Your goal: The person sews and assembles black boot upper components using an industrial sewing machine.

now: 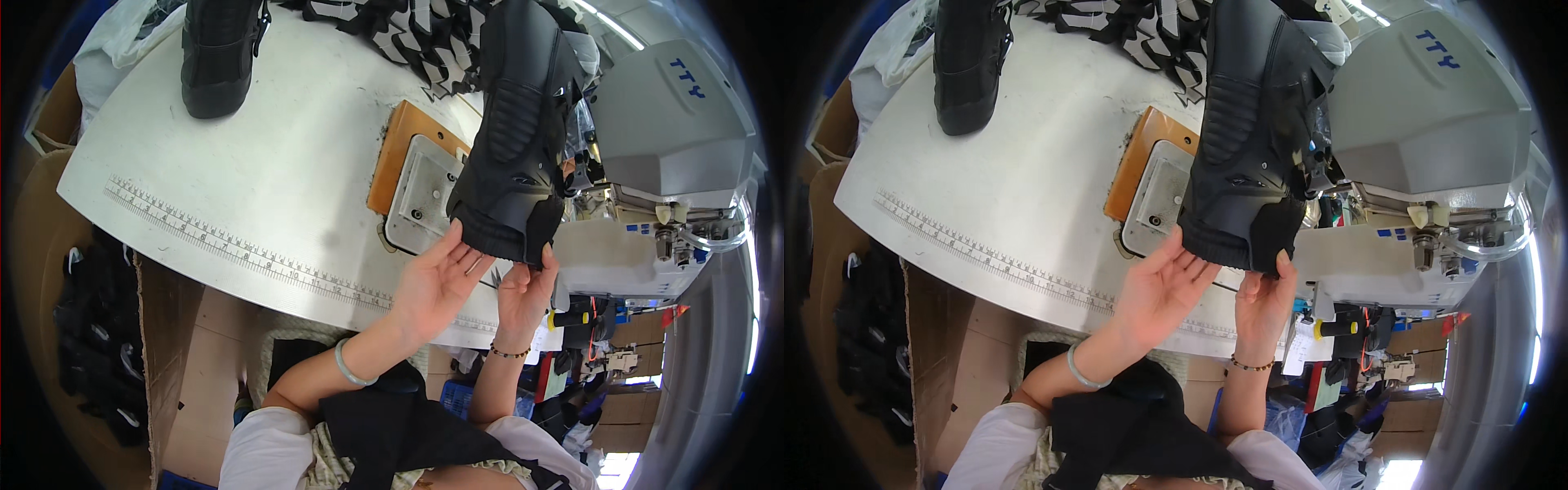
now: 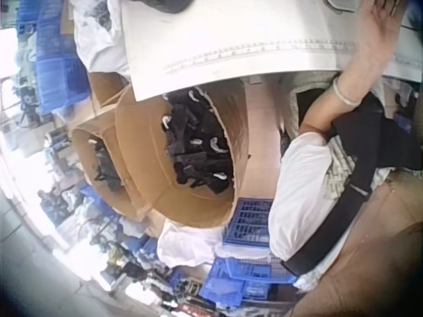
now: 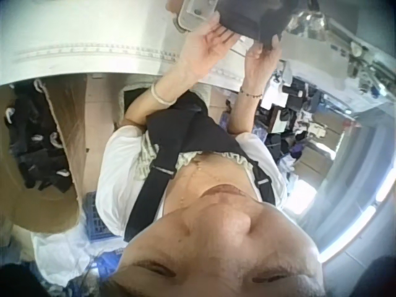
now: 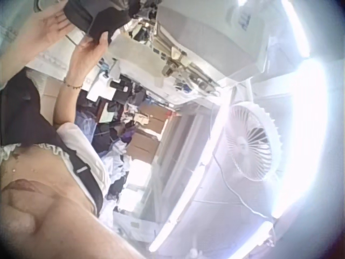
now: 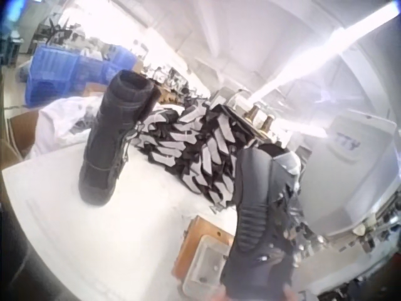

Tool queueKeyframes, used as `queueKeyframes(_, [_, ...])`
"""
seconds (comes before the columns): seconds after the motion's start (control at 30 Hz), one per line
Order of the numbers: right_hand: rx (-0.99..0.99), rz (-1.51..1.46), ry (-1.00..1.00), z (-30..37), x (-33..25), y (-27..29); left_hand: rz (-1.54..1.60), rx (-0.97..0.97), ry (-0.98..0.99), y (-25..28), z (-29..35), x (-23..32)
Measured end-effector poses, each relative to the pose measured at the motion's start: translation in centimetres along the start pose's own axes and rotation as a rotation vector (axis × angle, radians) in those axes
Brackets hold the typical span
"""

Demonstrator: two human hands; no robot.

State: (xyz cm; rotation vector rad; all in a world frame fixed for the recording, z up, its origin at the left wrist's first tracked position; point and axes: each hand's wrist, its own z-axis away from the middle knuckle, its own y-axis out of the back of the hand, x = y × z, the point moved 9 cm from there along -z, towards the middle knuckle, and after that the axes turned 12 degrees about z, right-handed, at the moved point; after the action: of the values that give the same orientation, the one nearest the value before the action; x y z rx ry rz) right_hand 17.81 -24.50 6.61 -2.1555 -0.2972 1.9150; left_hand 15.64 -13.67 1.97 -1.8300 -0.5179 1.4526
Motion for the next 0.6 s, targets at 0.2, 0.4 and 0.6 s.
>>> queueKeyframes(0.2, [0.016,0.004,0.005,-0.1,-0.1,0.6,-0.258,-0.023,-0.135,1.5,0.0,0.5])
queueKeyframes(0.4, [0.035,-0.022,0.010,0.0,-0.1,0.8,-0.270,-0.111,-0.125,0.7,0.2,0.5])
queueKeyframes(0.6, [0.088,-0.015,0.006,0.1,0.0,1.2,-0.235,-0.051,-0.105,1.0,0.4,0.3])
